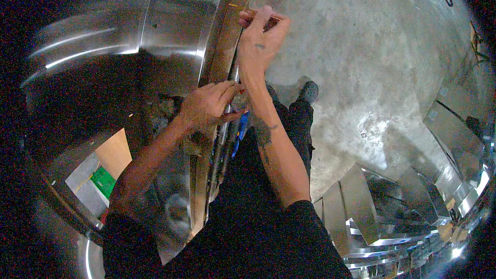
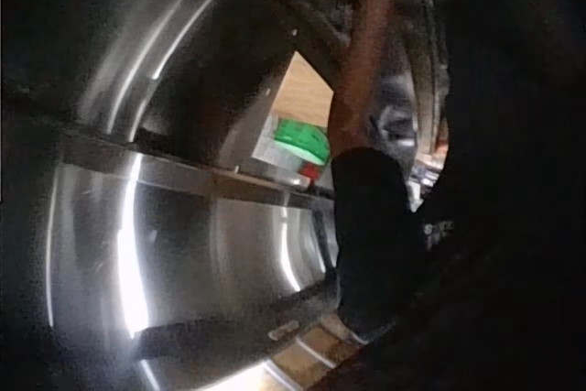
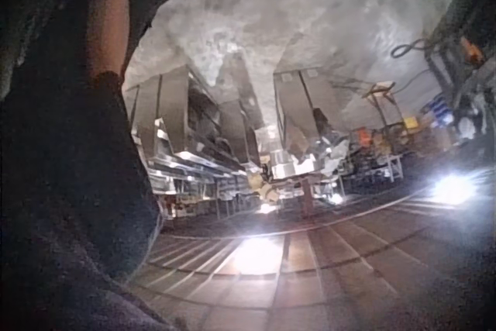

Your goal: The person applies a substance from a small container onto a large stainless steel surface using a stick, then wipes the area with a cloth. The person repeats the application and wiping process across different sections of the metal surface.

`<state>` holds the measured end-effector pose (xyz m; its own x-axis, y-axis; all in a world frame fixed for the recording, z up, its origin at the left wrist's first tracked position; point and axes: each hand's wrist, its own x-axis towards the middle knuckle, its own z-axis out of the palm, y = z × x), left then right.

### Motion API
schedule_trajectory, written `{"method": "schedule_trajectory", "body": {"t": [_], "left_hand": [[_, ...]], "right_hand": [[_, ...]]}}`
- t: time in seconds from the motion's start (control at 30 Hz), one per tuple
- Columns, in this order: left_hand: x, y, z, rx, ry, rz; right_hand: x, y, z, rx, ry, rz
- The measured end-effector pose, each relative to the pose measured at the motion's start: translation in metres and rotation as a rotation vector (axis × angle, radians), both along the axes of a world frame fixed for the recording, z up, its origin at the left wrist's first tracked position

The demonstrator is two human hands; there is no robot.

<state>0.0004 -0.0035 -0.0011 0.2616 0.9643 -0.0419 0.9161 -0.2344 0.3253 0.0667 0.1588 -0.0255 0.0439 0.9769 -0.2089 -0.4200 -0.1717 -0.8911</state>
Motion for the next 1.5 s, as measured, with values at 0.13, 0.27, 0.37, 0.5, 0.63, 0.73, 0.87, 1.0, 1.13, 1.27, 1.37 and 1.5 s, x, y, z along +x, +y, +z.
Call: {"method": "schedule_trajectory", "body": {"t": [0.13, 0.27, 0.37, 0.5, 0.63, 0.73, 0.87, 1.0, 1.13, 1.27, 1.37, 1.5], "left_hand": [[-0.001, 0.001, -0.003, 0.071, -0.015, -0.018], [-0.001, 0.001, -0.001, 0.064, 0.002, -0.028], [-0.002, 0.001, -0.001, 0.043, 0.005, -0.031], [-0.002, 0.000, -0.001, 0.062, -0.007, -0.025], [-0.001, 0.001, -0.001, 0.074, -0.039, -0.023], [-0.002, 0.001, 0.001, 0.066, -0.021, -0.033], [-0.002, 0.001, 0.001, 0.093, -0.006, -0.040], [-0.002, 0.000, 0.001, 0.064, -0.002, -0.029], [-0.002, 0.000, 0.005, -0.008, 0.020, -0.012], [-0.006, -0.001, 0.003, -0.048, 0.043, -0.055], [-0.008, -0.004, 0.000, -0.071, 0.067, -0.078], [-0.011, -0.008, -0.012, -0.033, 0.081, -0.133]], "right_hand": [[-0.018, 0.011, -0.005, -0.061, 0.165, -0.060], [-0.020, 0.011, -0.017, -0.064, 0.169, -0.028], [-0.022, 0.010, -0.022, -0.052, 0.160, -0.012], [-0.023, 0.009, -0.023, -0.049, 0.152, -0.006], [-0.023, 0.008, -0.017, -0.059, 0.181, -0.005], [-0.023, 0.008, -0.016, -0.068, 0.160, 0.001], [-0.023, 0.010, -0.017, -0.068, 0.132, 0.012], [-0.023, 0.007, -0.011, -0.099, 0.193, -0.051], [-0.017, -0.001, -0.004, -0.026, 0.096, -0.034], [-0.013, -0.014, 0.012, 0.135, -0.168, -0.009], [-0.016, -0.021, 0.012, 0.273, -0.341, 0.009], [-0.023, -0.025, 0.005, 0.390, -0.423, -0.008]]}}
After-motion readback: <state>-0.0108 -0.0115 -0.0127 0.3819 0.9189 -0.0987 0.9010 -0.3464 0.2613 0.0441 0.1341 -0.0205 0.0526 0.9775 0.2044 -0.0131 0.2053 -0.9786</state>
